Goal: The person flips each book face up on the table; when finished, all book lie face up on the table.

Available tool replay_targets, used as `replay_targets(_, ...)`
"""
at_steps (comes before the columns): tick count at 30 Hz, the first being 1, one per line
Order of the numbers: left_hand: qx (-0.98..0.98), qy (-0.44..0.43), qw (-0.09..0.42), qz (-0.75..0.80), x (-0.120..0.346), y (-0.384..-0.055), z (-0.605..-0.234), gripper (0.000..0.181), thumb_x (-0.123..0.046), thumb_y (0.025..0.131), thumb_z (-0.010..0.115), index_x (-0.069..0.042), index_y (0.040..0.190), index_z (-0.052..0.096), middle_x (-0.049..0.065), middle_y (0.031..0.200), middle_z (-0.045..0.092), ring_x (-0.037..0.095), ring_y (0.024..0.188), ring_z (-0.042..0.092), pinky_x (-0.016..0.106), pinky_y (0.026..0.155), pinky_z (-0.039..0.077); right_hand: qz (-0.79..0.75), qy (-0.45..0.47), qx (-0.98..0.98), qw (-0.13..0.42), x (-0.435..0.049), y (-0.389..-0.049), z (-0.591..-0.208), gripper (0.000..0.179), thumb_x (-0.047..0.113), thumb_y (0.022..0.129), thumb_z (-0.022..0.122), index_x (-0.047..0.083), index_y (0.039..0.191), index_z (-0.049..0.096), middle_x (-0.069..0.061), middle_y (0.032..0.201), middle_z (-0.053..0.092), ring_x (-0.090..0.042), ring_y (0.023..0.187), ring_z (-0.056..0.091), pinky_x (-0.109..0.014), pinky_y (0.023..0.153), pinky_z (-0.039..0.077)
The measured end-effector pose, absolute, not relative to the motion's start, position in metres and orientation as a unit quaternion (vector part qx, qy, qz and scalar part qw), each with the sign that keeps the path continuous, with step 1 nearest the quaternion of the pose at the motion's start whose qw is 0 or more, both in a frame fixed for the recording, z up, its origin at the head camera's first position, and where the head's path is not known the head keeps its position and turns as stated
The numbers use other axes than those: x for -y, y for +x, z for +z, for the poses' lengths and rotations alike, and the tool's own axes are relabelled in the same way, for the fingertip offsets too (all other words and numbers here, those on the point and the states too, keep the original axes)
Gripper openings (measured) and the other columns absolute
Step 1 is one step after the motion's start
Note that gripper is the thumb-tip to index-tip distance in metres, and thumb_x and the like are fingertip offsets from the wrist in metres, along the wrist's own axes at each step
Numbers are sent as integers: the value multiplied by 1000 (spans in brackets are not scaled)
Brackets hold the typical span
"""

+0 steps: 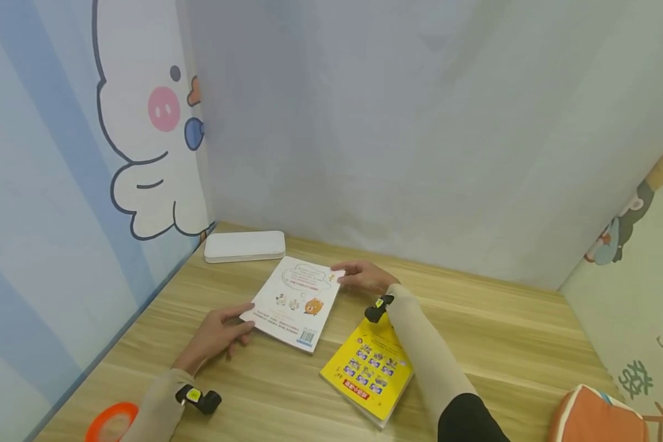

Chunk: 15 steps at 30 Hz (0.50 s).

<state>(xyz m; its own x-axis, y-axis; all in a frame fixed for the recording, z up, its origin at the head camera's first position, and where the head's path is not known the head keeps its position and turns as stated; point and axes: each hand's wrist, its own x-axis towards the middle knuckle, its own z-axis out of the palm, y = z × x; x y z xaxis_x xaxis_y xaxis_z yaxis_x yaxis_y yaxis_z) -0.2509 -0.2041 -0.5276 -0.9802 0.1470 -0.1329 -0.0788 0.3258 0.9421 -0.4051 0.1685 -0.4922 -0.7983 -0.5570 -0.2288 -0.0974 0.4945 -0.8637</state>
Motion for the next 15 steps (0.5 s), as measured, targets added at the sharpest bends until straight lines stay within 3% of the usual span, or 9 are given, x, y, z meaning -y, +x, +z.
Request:
replay_targets(3, -807, 23, 97, 582, 204, -252, -528, 57, -18, 98, 71, -5, 149, 52, 6, 70, 71, 10, 46, 50, 26, 43, 50, -466, -193, -825, 254, -169, -405, -490, 46, 25, 100, 68, 22, 146, 59, -7, 139, 63, -21, 124, 61, -41, 113, 50)
replay_targets(7, -805, 31, 97, 584, 204, -253, -529, 58, -18, 98, 70, -3, 151, 50, 8, 71, 71, 11, 46, 49, 27, 42, 50, -474, -189, -819, 261, -170, -404, -490, 46, 23, 101, 66, 22, 147, 57, -7, 144, 60, -23, 129, 59, -45, 117, 46)
replay_targets(11, -804, 40, 97, 586, 203, -253, -528, 58, -18, 99, 70, -1, 150, 49, 11, 74, 72, 11, 46, 50, 27, 43, 50, -466, -189, -825, 258, -170, -403, -492, 46, 21, 102, 64, 22, 148, 56, -7, 144, 61, -21, 124, 59, -39, 109, 50)
replay_targets(15, -805, 43, 99, 583, 203, -253, -528, 58, -17, 99, 70, -1, 150, 50, 12, 76, 74, 11, 48, 53, 27, 44, 51, -460, -195, -828, 257, -171, -403, -494, 47, 17, 103, 63, 21, 149, 55, -8, 135, 66, -20, 109, 61, -29, 92, 52)
